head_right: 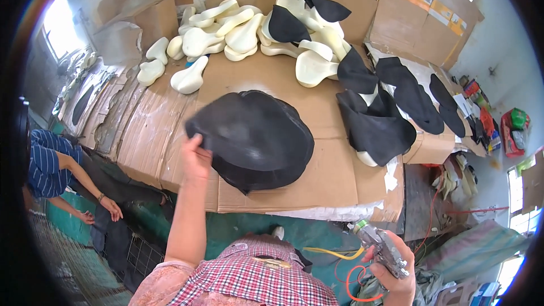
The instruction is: Assembling seat pads by applying adhesive with a spray gun and fitting fabric covers over foam inserts.
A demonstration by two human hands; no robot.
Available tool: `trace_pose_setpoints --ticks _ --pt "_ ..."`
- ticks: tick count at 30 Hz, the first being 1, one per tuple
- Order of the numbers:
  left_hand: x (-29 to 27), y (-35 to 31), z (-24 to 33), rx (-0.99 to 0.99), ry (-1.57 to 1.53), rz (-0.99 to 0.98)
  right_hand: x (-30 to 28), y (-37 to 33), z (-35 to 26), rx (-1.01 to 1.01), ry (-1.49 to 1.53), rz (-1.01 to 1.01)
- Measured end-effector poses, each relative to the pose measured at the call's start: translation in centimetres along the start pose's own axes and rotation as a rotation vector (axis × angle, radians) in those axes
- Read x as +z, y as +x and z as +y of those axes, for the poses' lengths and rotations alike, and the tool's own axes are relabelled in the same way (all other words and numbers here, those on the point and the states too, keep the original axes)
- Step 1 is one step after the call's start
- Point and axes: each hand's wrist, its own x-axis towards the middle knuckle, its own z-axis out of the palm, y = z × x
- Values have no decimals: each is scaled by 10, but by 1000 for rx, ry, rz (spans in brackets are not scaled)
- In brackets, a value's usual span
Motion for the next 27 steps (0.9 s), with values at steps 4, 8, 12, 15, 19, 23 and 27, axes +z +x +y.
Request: trace_pose_setpoints --ticks 4,8,12,15,19,23,27 --pt "6 -8 81 217 -105 -14 -6 -5 1 115 -22 -148" --pt "-54 -1 152 379 -190 -102 6 -4 0 34 56 -153" --pt "-108 -5 204 554 -197 79 0 -7 -12 -8 -52 75" --pt "-115 -20 216 588 -190 172 -4 -18 -14 15 -152 130" --pt "-91 -37 216 725 -125 358 -3 -21 -11 49 -168 -167" --pt "-109 -29 215 740 -131 423 27 -1 6 -52 57 -299" --pt "-110 -30 208 751 -132 348 44 13 4 -71 2 -96"
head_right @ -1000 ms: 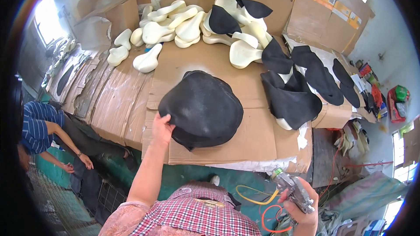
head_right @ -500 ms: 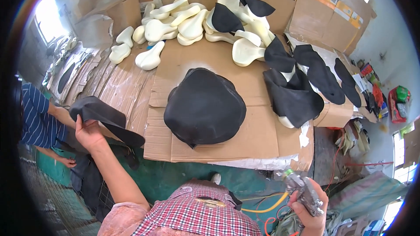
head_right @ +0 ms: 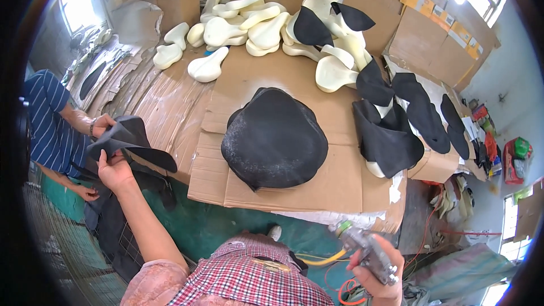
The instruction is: Assembling seat pads by applying adhesive with a spray gun and fitting fabric covers over foam inserts.
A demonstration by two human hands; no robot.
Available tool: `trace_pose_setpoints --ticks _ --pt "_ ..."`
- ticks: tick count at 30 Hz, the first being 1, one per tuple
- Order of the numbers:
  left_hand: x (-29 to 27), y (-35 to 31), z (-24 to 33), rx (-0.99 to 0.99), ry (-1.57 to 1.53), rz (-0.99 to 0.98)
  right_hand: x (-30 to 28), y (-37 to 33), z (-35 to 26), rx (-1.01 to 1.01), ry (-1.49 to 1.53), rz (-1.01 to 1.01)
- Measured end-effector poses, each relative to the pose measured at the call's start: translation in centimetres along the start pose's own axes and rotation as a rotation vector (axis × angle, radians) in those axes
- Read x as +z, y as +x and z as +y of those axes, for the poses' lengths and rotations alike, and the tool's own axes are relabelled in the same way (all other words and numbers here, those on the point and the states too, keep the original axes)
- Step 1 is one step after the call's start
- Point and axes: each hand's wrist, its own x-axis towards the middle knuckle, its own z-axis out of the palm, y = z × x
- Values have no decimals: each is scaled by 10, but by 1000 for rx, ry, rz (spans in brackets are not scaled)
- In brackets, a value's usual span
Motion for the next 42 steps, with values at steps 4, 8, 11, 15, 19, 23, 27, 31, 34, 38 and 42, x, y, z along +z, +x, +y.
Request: trace_pose_setpoints --ticks 4,8,11,15,19,23,27,31,34,38,42 --pt "-14 9 -10 -17 -49 7 1 4 -14 2 -58 180" --pt "-21 6 -26 -96 -62 79 -14 -12 -13 42 -159 326" --pt "-19 -12 -52 -126 65 46 -24 -28 -13 83 -191 275" --pt "-22 -48 -123 -342 481 -71 -16 -33 -12 175 -89 205" --pt "-66 -72 -204 -488 994 -445 -12 -12 -11 102 -19 28" --pt "-93 -97 -248 -241 1464 -664 -10 -5 -13 36 31 67" --pt "-76 -118 -249 -58 1743 -766 -32 -17 -10 113 -121 -69" --pt "-56 -124 -238 167 1786 -737 -19 -12 -6 99 -69 25" --pt "-49 -120 -237 49 1713 -786 -21 -7 -8 98 16 18" --pt "-42 -122 -240 -175 1613 -755 -29 -11 -13 4 -300 -277" --pt "-50 -118 -243 -543 1194 -377 -35 -18 -11 137 -62 197"
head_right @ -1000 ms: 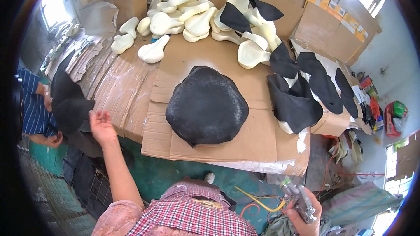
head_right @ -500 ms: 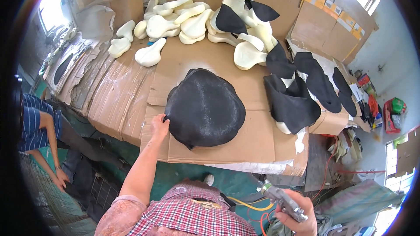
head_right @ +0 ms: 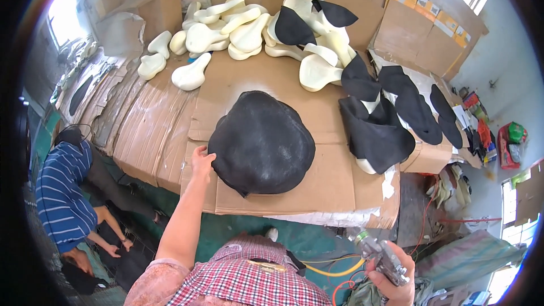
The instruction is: Assembling seat pads by applying adhesive with a spray gun and fitting fabric covers over foam inserts.
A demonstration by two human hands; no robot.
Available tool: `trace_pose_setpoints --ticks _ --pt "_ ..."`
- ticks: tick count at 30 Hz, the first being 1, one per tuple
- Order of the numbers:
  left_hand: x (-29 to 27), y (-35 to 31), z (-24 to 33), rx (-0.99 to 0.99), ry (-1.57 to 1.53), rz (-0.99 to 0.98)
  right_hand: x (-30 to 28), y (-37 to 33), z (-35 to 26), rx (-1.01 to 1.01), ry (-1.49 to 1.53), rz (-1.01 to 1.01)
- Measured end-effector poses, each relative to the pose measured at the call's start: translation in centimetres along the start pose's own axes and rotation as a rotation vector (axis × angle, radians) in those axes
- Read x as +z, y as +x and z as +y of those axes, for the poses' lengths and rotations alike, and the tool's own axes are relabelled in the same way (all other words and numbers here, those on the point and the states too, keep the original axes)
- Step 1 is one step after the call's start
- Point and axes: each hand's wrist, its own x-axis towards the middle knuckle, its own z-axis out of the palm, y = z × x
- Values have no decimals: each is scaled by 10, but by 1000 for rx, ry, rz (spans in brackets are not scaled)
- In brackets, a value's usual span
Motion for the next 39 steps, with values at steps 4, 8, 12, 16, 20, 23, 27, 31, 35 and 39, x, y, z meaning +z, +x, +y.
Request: trace_pose_setpoints --ticks 4,8,12,16,20,23,27,31,35,39 --pt "4 -10 1 -144 -150 -113 4 3 8 13 58 -111" --pt "6 -22 3 -148 -82 -176 22 28 4 -107 93 -63" --pt "10 -32 17 -164 -264 -214 20 30 13 -117 125 -50" --pt "10 -32 31 -154 -484 -305 10 21 15 -95 32 -322" --pt "3 -41 75 -52 -812 -379 9 12 11 -104 67 -104" --pt "-29 -56 130 94 -913 -348 1 6 8 -94 -15 -73" --pt "-90 -71 175 30 -1017 -269 0 3 0 16 -35 -267" --pt "-174 -42 162 215 -1078 -170 18 2 -5 -85 36 -81" --pt "-225 -34 150 401 -1135 20 -2 -3 -6 -55 -106 61" --pt "-305 -7 114 714 -1182 142 -7 -8 -5 -75 -62 -213"
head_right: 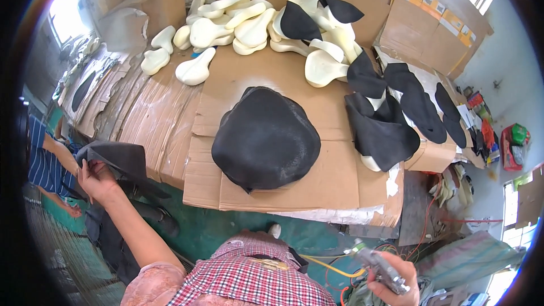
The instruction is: Assembling seat pads by applying adhesive with a spray gun and fitting fabric covers over foam inserts.
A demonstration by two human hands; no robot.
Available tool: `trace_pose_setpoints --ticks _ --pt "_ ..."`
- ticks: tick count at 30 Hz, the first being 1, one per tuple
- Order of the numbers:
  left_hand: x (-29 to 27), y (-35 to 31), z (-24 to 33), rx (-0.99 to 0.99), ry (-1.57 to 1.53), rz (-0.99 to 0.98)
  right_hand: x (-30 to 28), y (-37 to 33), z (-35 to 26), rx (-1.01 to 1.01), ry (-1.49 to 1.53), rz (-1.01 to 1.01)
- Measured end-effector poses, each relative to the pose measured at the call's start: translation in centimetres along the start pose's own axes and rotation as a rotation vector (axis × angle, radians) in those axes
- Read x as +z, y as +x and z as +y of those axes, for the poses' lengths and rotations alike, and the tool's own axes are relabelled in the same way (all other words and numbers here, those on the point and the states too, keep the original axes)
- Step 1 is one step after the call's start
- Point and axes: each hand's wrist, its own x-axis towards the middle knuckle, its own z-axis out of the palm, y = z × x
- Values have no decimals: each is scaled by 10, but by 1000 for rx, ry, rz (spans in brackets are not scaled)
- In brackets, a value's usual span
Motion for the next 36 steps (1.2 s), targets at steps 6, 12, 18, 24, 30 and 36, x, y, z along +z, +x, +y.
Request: trace_pose_setpoints --ticks 6,12,18,24,30,36 --pt "68 -45 -14 203 164 114 29 35 14 -1 161 -202" --pt "28 -29 -18 133 29 287 44 54 6 -19 112 161" --pt "0 -22 -14 110 20 252 21 27 3 5 37 252" --pt "51 -87 -114 -237 382 192 20 17 6 10 125 99" --pt "-9 -154 -238 -361 1366 -438 27 27 4 -8 133 81" --pt "16 -192 -260 -357 1845 -614 15 18 9 60 67 18"
